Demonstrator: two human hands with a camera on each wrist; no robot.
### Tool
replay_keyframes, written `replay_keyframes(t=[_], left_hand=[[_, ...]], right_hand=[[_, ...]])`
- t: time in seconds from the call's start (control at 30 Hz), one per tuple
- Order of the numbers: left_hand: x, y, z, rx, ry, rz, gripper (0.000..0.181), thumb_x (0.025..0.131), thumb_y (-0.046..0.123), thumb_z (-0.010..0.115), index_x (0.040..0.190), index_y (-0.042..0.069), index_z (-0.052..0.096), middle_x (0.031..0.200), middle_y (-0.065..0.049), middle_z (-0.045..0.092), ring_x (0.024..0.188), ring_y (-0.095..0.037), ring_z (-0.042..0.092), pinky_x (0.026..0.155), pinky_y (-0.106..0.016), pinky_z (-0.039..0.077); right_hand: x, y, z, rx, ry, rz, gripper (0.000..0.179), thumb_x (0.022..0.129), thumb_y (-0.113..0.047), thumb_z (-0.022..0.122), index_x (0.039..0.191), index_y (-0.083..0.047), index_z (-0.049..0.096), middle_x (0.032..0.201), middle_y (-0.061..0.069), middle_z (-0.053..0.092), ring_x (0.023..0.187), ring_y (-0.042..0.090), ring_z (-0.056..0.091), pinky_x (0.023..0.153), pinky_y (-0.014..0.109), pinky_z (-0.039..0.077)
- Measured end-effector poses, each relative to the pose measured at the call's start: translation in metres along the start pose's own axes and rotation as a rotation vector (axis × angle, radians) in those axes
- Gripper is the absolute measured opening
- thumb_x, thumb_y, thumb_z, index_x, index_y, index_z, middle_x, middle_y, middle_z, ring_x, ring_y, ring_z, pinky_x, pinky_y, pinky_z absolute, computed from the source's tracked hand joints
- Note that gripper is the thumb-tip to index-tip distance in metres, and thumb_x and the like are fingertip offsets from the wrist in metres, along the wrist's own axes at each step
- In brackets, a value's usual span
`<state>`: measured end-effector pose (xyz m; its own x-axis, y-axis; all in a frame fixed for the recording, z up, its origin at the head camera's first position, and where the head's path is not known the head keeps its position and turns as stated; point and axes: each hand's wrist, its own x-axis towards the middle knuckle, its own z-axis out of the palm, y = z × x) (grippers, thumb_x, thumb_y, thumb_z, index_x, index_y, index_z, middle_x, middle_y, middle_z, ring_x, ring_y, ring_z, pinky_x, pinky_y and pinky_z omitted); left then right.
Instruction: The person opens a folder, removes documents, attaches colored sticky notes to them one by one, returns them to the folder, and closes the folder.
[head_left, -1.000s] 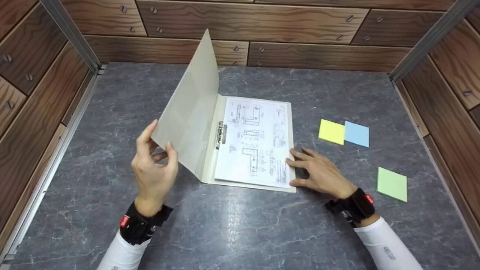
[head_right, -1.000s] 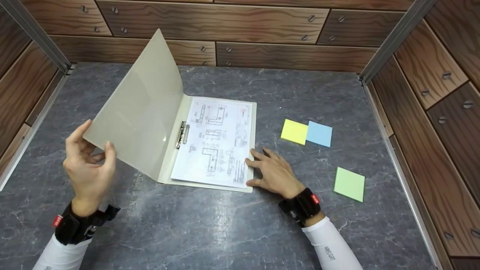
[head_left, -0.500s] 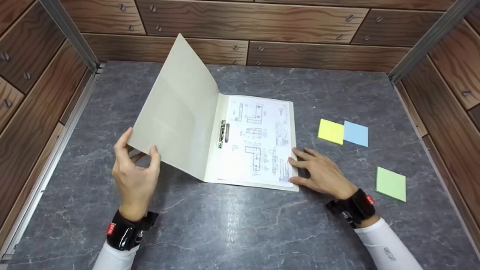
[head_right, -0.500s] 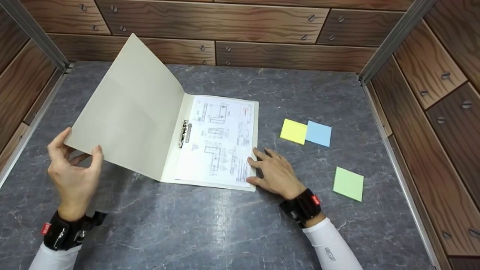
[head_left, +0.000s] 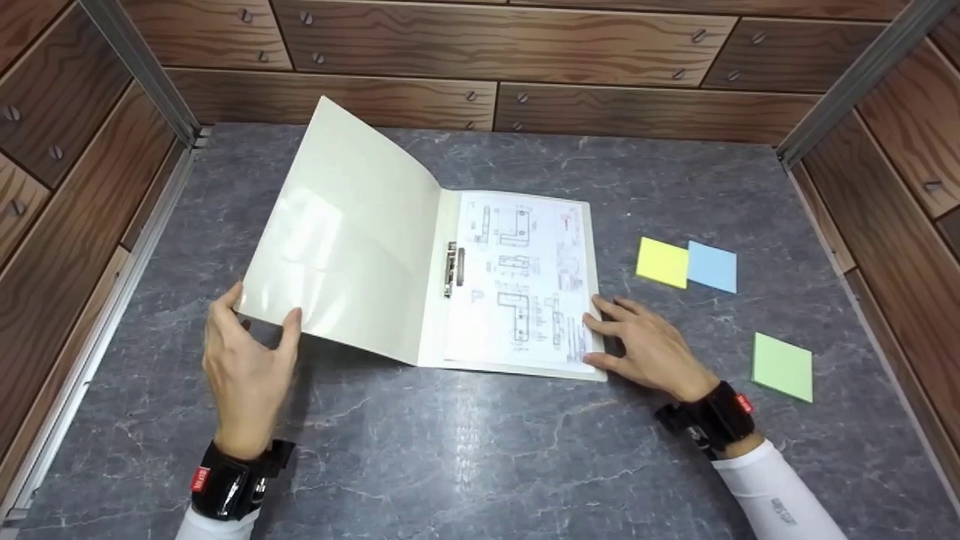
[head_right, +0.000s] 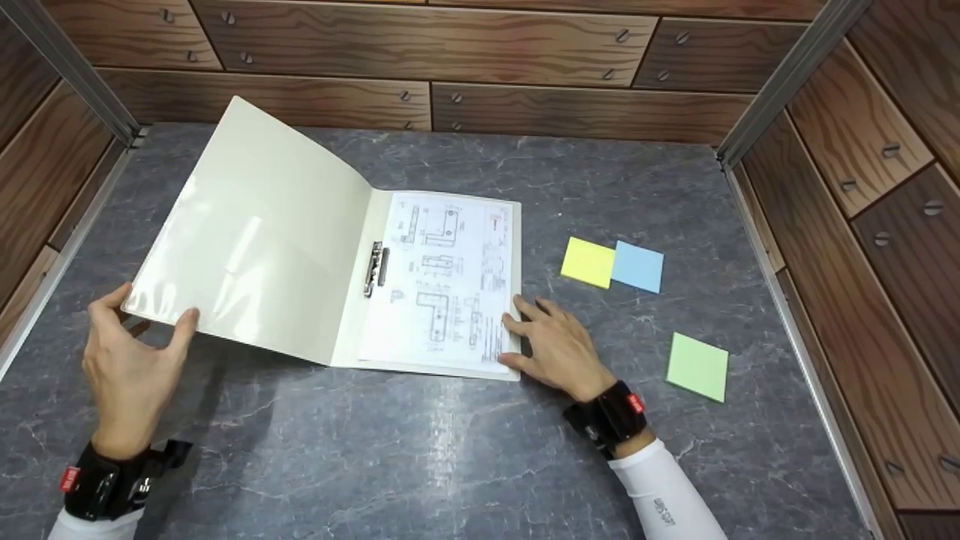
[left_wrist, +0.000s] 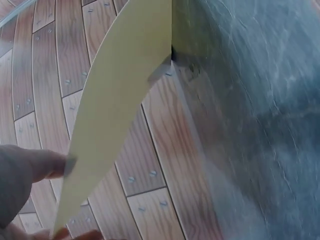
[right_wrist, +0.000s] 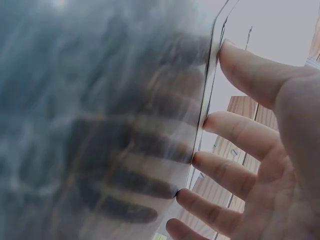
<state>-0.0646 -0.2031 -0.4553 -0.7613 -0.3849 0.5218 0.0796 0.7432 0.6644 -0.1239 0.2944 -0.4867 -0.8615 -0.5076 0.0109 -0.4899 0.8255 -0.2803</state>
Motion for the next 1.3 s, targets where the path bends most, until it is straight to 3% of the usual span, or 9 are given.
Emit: replay_keyframes(t=[0.5, 0.67, 0.87, 1.0, 1.13, 1.3], left_hand=[[-0.003, -0.027, -0.004, 0.223, -0.184, -0.082, 0.068, 0.089, 0.026, 0.083, 0.124, -0.022, 0.049, 0.114, -0.040, 0.054, 0.102, -0.055, 0.052, 0.093, -0.065, 0.045], [-0.002, -0.035, -0.002, 0.233, -0.258, -0.118, 0.068, 0.090, 0.027, 0.081, 0.123, -0.024, 0.050, 0.118, -0.043, 0.054, 0.107, -0.059, 0.052, 0.098, -0.067, 0.043], [-0.002, -0.044, 0.002, 0.245, -0.281, -0.118, 0.067, 0.088, 0.025, 0.083, 0.120, -0.025, 0.052, 0.126, -0.049, 0.049, 0.113, -0.064, 0.050, 0.102, -0.071, 0.040], [0.001, -0.044, 0.005, 0.241, -0.322, -0.125, 0.069, 0.086, 0.021, 0.084, 0.127, -0.024, 0.051, 0.143, -0.053, 0.035, 0.131, -0.069, 0.037, 0.111, -0.074, 0.031], [0.004, -0.038, 0.010, 0.216, -0.433, -0.134, 0.073, 0.088, 0.018, 0.081, 0.140, -0.021, 0.045, 0.152, -0.050, 0.024, 0.143, -0.066, 0.021, 0.118, -0.074, 0.019], [0.009, -0.027, 0.020, 0.203, -0.548, -0.067, 0.076, 0.090, 0.013, 0.076, 0.148, -0.018, 0.038, 0.156, -0.049, 0.015, 0.147, -0.065, 0.009, 0.121, -0.070, 0.012]], right_hand=[[0.000, -0.001, -0.002, 0.007, -0.008, -0.016, 0.068, 0.091, -0.045, 0.078, 0.145, -0.008, 0.060, 0.159, 0.018, 0.044, 0.142, 0.050, 0.041, 0.111, 0.067, 0.039], [-0.001, -0.001, -0.003, 0.019, -0.010, -0.010, 0.068, 0.091, -0.044, 0.078, 0.145, -0.008, 0.060, 0.159, 0.018, 0.044, 0.142, 0.050, 0.041, 0.110, 0.068, 0.040], [-0.001, -0.001, -0.003, 0.032, -0.021, 0.008, 0.069, 0.091, -0.046, 0.078, 0.146, -0.010, 0.059, 0.160, 0.016, 0.043, 0.143, 0.049, 0.040, 0.110, 0.067, 0.040], [-0.001, -0.001, -0.003, 0.034, -0.020, 0.012, 0.069, 0.091, -0.047, 0.077, 0.146, -0.010, 0.059, 0.161, 0.015, 0.042, 0.143, 0.049, 0.039, 0.110, 0.068, 0.039], [0.000, -0.001, -0.003, 0.037, -0.026, 0.014, 0.069, 0.091, -0.047, 0.077, 0.147, -0.010, 0.059, 0.161, 0.016, 0.042, 0.144, 0.049, 0.039, 0.111, 0.068, 0.038], [0.000, -0.001, -0.003, 0.041, -0.027, 0.014, 0.069, 0.091, -0.047, 0.077, 0.147, -0.010, 0.059, 0.161, 0.016, 0.042, 0.144, 0.049, 0.039, 0.111, 0.068, 0.038]])
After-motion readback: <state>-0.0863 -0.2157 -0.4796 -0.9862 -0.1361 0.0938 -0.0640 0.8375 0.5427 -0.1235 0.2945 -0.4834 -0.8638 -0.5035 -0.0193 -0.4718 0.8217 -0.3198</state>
